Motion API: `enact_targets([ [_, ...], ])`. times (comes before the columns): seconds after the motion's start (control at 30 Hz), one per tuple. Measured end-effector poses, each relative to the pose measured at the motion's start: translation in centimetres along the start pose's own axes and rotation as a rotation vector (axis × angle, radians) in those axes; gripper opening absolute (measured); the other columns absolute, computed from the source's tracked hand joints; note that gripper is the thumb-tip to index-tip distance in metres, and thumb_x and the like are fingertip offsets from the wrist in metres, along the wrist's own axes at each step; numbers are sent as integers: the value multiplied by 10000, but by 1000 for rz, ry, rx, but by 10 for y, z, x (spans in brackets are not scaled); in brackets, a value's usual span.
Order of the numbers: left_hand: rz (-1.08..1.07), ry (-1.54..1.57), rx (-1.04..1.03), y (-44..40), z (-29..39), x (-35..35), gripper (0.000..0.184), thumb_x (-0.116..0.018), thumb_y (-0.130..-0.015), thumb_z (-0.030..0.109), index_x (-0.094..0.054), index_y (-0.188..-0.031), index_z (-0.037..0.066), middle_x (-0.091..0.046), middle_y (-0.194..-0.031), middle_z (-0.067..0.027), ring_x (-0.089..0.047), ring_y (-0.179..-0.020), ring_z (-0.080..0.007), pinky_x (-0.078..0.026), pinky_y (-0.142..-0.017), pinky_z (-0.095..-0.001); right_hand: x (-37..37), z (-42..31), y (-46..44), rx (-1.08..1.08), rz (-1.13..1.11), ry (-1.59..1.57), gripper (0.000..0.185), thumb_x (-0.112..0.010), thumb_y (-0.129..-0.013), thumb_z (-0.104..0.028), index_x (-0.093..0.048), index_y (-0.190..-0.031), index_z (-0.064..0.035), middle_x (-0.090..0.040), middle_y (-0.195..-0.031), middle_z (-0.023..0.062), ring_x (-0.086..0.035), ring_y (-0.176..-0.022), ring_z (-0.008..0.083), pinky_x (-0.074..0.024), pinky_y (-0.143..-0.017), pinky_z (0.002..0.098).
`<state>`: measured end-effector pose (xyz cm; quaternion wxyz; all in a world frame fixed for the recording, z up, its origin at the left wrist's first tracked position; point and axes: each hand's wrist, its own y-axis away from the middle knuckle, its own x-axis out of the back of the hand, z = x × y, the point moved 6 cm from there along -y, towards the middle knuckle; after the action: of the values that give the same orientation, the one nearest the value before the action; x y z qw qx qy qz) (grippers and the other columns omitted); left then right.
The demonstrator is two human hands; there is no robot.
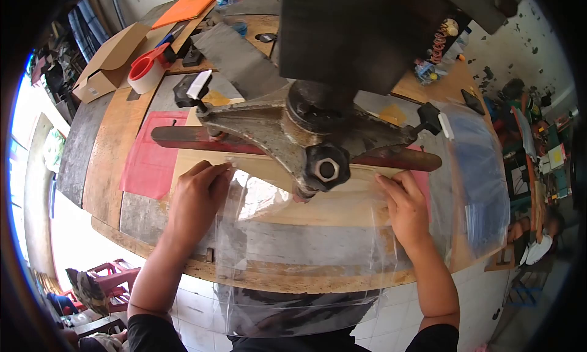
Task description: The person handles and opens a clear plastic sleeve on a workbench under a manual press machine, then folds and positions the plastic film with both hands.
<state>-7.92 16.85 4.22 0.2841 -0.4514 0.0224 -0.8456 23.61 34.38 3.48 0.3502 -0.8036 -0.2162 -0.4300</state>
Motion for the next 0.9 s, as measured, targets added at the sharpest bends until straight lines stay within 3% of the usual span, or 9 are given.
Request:
enact_targets([
  [0.3,39,46,7,3,-5,1,154,-721,-923,80,-758,-1040,-12,-651,-790,-139,-647,-631,-258,-509,-617,-361,1,-9,-2,41,33,39,349,-681,-791,140,-739,-1110,10,-585,-927,122,-636,-837,284,-518,-748,382],
  [0.37,38,46,-2,3,-9,0,158,-718,-921,78,-755,-1046,-11,-653,-798,-142,-651,-641,-266,-513,-624,-365,2,-10,-2,45,39,73,445,-668,-779,149,-741,-1168,-54,-563,-903,119,-630,-797,285,-523,-714,393],
  [0.8,18,42,-10,3,-12,-3,182,-711,-908,64,-746,-1073,-4,-654,-829,-154,-662,-673,-299,-524,-646,-389,1,-12,-3,63,46,66,436,-672,-791,155,-734,-1178,-37,-552,-888,118,-621,-780,270,-518,-717,380],
  [0.87,20,44,-8,3,-11,-3,180,-710,-910,67,-746,-1071,-3,-655,-833,-154,-665,-678,-300,-526,-648,-390,2,-16,-4,44,38,78,182,-659,-795,163,-689,-960,91,-557,-897,148,-620,-787,295,-507,-723,380],
  [0.9,22,44,-4,3,-11,-2,178,-709,-911,71,-746,-1069,-3,-657,-837,-155,-669,-684,-301,-528,-650,-392,2,-16,-4,45,38,79,182,-659,-795,163,-689,-960,91,-557,-897,148,-620,-787,295,-507,-723,380],
])
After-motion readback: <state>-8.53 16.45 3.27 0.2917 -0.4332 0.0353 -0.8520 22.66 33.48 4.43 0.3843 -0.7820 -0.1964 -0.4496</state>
